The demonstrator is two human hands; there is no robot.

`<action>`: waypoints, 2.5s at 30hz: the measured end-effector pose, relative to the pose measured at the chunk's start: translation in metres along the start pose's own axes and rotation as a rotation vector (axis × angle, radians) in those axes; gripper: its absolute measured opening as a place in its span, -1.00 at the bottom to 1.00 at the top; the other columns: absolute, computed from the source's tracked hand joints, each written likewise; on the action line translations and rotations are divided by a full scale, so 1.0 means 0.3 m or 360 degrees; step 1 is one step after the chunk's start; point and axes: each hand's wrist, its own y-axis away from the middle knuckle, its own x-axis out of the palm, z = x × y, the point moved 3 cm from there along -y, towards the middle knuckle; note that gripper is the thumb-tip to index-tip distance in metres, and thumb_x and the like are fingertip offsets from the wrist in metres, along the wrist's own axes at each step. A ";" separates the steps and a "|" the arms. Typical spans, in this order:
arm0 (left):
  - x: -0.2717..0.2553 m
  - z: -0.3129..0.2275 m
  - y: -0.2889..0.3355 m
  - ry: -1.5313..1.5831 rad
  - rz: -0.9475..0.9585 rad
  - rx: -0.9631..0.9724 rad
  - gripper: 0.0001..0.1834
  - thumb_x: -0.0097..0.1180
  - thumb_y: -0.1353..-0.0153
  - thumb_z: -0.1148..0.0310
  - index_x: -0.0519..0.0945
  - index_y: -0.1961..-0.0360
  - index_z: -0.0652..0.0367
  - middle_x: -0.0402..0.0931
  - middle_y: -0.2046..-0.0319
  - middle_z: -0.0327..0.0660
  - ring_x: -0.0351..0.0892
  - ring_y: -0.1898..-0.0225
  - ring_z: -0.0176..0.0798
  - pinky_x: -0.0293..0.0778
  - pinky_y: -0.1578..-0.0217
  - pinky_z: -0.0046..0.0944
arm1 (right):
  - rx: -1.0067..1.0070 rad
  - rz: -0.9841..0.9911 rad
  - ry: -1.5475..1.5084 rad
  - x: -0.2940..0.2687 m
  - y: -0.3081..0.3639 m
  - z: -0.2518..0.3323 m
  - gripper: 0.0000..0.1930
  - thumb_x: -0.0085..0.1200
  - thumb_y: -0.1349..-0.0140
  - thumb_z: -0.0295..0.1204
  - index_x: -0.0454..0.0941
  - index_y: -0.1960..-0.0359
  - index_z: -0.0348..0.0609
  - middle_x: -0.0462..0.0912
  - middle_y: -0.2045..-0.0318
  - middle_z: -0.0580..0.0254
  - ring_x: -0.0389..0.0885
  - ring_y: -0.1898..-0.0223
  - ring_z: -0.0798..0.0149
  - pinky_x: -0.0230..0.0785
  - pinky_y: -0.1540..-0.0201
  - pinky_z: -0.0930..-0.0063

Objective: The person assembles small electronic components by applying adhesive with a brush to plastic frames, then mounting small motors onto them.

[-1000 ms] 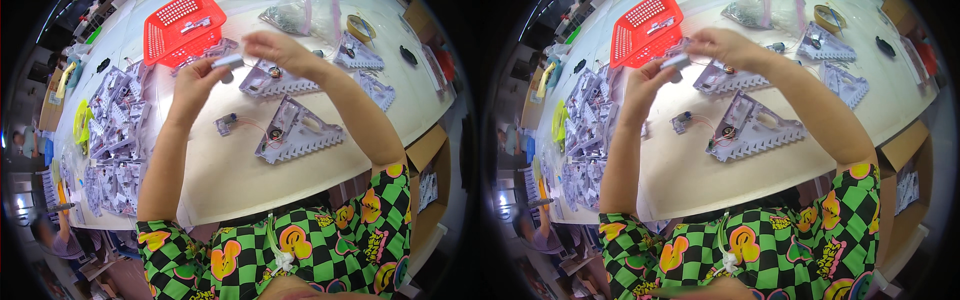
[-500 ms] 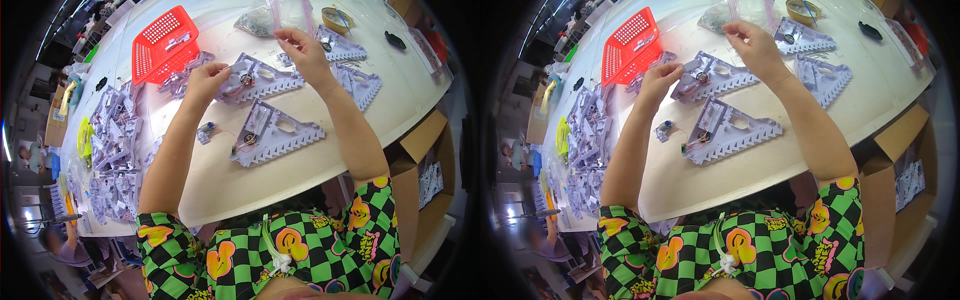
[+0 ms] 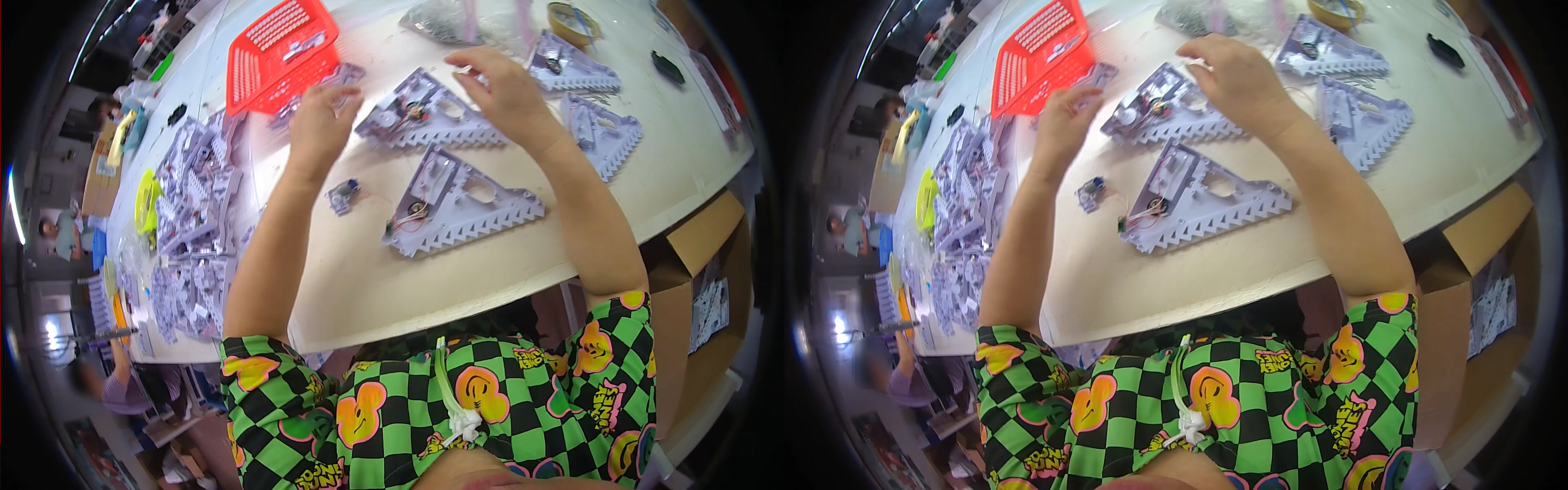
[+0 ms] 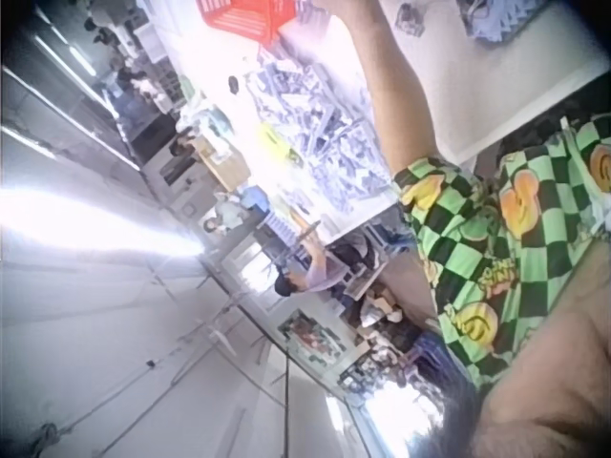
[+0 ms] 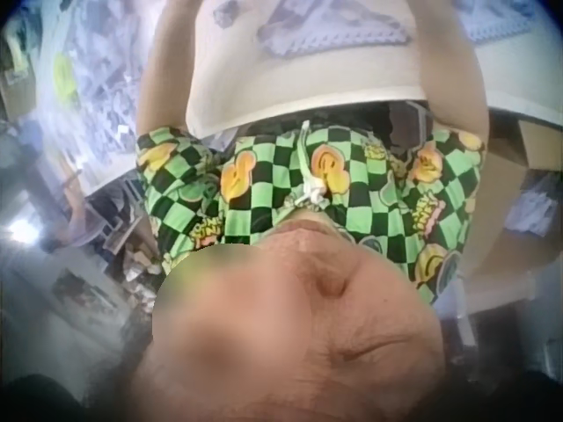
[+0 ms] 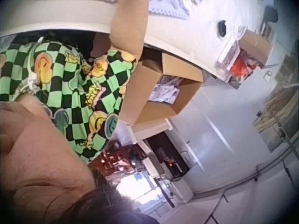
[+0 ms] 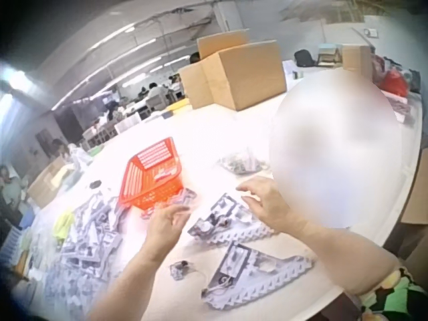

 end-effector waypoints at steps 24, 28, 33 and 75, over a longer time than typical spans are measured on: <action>-0.314 0.212 0.175 -0.0015 -0.0210 -0.0118 -0.71 0.16 -0.08 0.37 0.61 0.14 0.15 0.58 0.22 -0.12 0.53 0.29 -0.22 0.43 0.20 -0.28 | 0.0021 0.0021 -0.0292 -0.078 0.062 0.207 -0.83 0.05 -0.14 -0.63 0.59 0.22 -0.27 0.62 0.32 0.24 0.51 0.31 0.44 0.32 0.19 0.63; -0.300 0.240 -0.058 -0.0128 -0.0290 0.0120 -0.79 0.10 -0.10 0.37 0.63 0.22 0.13 0.57 0.26 -0.06 0.55 0.25 -0.04 0.44 0.18 -0.17 | 0.0238 -0.0188 -0.0424 -0.078 0.107 0.113 -0.83 0.05 -0.14 -0.64 0.58 0.22 -0.29 0.61 0.32 0.28 0.49 0.29 0.47 0.31 0.20 0.63; -0.249 0.281 -0.300 -0.0281 -0.0010 0.0024 -0.76 0.10 -0.08 0.37 0.64 0.20 0.12 0.57 0.18 -0.05 0.54 0.13 -0.02 0.44 0.11 -0.14 | 0.0032 -0.0083 -0.0124 -0.093 0.080 0.114 -0.85 0.06 -0.10 -0.67 0.58 0.29 -0.28 0.61 0.35 0.17 0.56 0.31 0.32 0.32 0.24 0.59; -0.213 0.019 -0.041 0.2162 0.0272 -0.0327 -0.44 0.11 -0.15 0.56 0.26 -0.18 0.29 0.45 0.29 -0.24 0.56 0.19 -0.32 0.51 0.05 -0.38 | 0.0737 0.0367 -0.1020 0.042 -0.026 0.236 -0.66 0.09 -0.20 -0.35 0.48 0.07 -0.36 0.58 0.23 0.19 0.51 0.22 0.46 0.35 0.14 0.61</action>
